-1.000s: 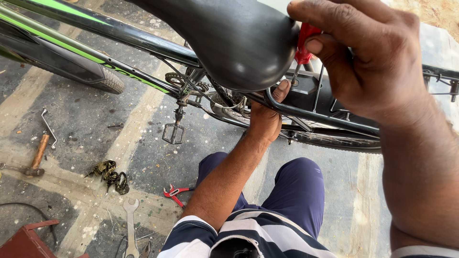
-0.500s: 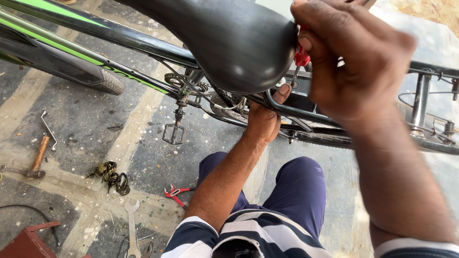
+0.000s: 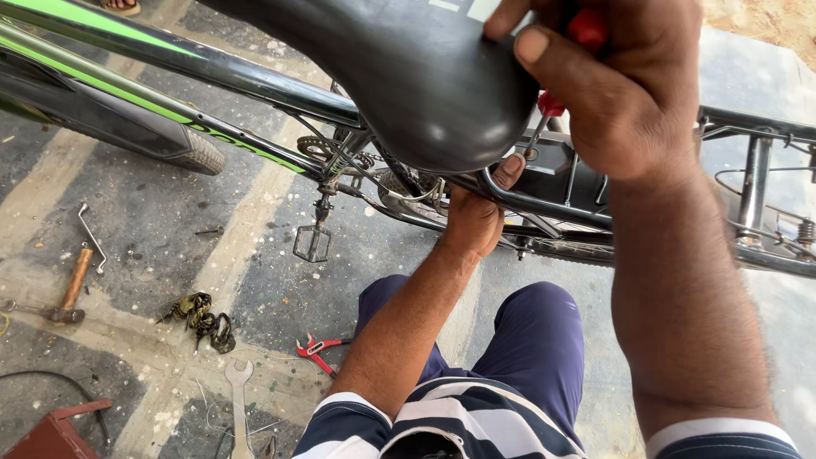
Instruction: The person tightens screws on a bicycle rear rack using a screwdriver while holding the frame and rack by hand.
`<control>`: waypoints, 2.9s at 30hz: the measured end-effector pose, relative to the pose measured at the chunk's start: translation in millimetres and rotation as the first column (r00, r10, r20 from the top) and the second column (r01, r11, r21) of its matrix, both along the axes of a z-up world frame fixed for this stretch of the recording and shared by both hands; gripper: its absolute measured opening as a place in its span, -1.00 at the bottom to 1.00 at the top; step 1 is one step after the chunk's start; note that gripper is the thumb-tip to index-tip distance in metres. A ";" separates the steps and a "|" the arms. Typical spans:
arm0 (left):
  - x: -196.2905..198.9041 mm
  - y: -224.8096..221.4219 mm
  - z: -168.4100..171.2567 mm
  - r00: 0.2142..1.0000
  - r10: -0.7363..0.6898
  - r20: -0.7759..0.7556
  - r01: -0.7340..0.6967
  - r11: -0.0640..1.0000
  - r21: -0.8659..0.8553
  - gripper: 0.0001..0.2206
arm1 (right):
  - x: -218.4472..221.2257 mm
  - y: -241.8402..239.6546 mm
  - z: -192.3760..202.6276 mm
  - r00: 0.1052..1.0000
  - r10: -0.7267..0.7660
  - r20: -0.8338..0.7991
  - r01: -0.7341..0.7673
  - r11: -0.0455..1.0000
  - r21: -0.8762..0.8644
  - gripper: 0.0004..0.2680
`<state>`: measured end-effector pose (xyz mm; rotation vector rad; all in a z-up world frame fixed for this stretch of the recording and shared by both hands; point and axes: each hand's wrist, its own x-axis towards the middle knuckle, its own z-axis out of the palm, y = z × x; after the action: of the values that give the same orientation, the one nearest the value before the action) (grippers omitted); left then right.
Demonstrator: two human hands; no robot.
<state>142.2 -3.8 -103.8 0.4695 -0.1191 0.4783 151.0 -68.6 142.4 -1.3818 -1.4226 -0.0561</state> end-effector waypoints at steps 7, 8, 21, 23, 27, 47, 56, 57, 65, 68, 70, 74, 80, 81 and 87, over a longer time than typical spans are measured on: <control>-3.9 1.5 9.7 1.000 -0.002 -0.024 0.002 1.000 0.011 -0.71 | 0.1 -8.0 -15.8 0.968 0.065 -0.241 -0.044 0.995 0.093 -0.90; -4.6 1.7 10.3 1.000 -0.004 -0.017 0.004 1.000 0.008 -0.71 | 3.7 -8.7 -15.0 0.949 0.117 -0.292 -0.090 0.990 0.105 -0.91; -5.4 1.3 7.6 0.998 -0.033 -0.044 0.032 0.999 -0.014 -0.78 | 2.2 -17.1 -4.9 0.878 0.207 -0.431 -0.208 0.977 0.045 -0.84; -4.4 1.3 6.6 0.999 -0.030 -0.034 0.029 1.000 -0.007 -0.82 | -5.3 -16.3 -13.9 0.900 0.140 -0.412 -0.111 0.989 0.093 -0.84; -2.7 0.7 0.5 0.999 -0.054 -0.001 0.054 0.998 -0.019 -0.86 | -7.8 -6.7 -38.7 0.974 -0.012 -0.228 0.063 0.974 0.217 -0.85; -13.8 4.4 9.2 0.998 -0.009 0.063 0.004 0.998 0.069 -0.67 | 20.2 -24.8 -43.5 0.953 0.071 -0.293 -0.023 0.986 0.162 -0.81; -9.1 3.5 -1.3 1.000 -0.010 0.021 0.009 0.997 0.077 -0.72 | 5.3 -18.2 -30.4 0.937 0.100 -0.334 -0.055 0.989 0.140 -0.76; -7.6 3.8 -1.7 0.999 -0.026 0.028 0.025 0.998 0.056 -0.72 | 2.9 -20.0 -27.0 0.927 0.131 -0.352 -0.089 0.987 0.135 -0.74; -2.4 2.8 -5.4 0.998 -0.040 0.044 0.039 0.998 0.041 -0.76 | 28.0 -31.4 -15.5 0.867 0.211 -0.452 -0.225 0.974 0.025 -0.74; -0.9 5.0 -8.2 0.994 -0.104 0.014 0.104 0.993 -0.051 -0.77 | 35.2 -14.4 -11.8 0.860 0.244 -0.448 -0.251 0.967 0.045 -0.72; 1.0 4.8 -15.4 0.994 -0.105 0.015 0.105 0.994 -0.039 -0.82 | 33.9 -2.2 -10.4 0.904 0.255 -0.343 -0.248 0.967 0.063 -0.71; 11.7 -0.6 -41.8 0.987 -0.126 0.102 0.126 0.992 0.008 -0.88 | 16.0 -1.7 -28.6 0.958 0.052 -0.283 -0.010 0.989 0.147 -0.70; 16.5 -5.1 -68.6 0.987 -0.118 0.106 0.117 0.993 0.018 -0.81 | 31.9 14.3 -68.2 0.963 -0.261 -0.067 0.267 0.896 0.354 -0.78; 15.4 -5.0 -65.3 0.988 -0.117 0.103 0.116 0.993 0.016 -0.83 | 31.3 20.1 -71.9 0.948 -0.317 -0.029 0.303 0.870 0.390 -0.78; 6.1 0.0 -27.1 0.995 -0.100 0.008 0.100 0.995 0.006 -0.84 | 22.1 28.0 -65.2 0.961 -0.257 -0.106 0.278 0.868 0.412 -0.82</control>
<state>148.2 -3.8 -131.0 0.4650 -0.1508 0.3819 173.1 -40.6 77.2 -1.1930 -1.0860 -0.4849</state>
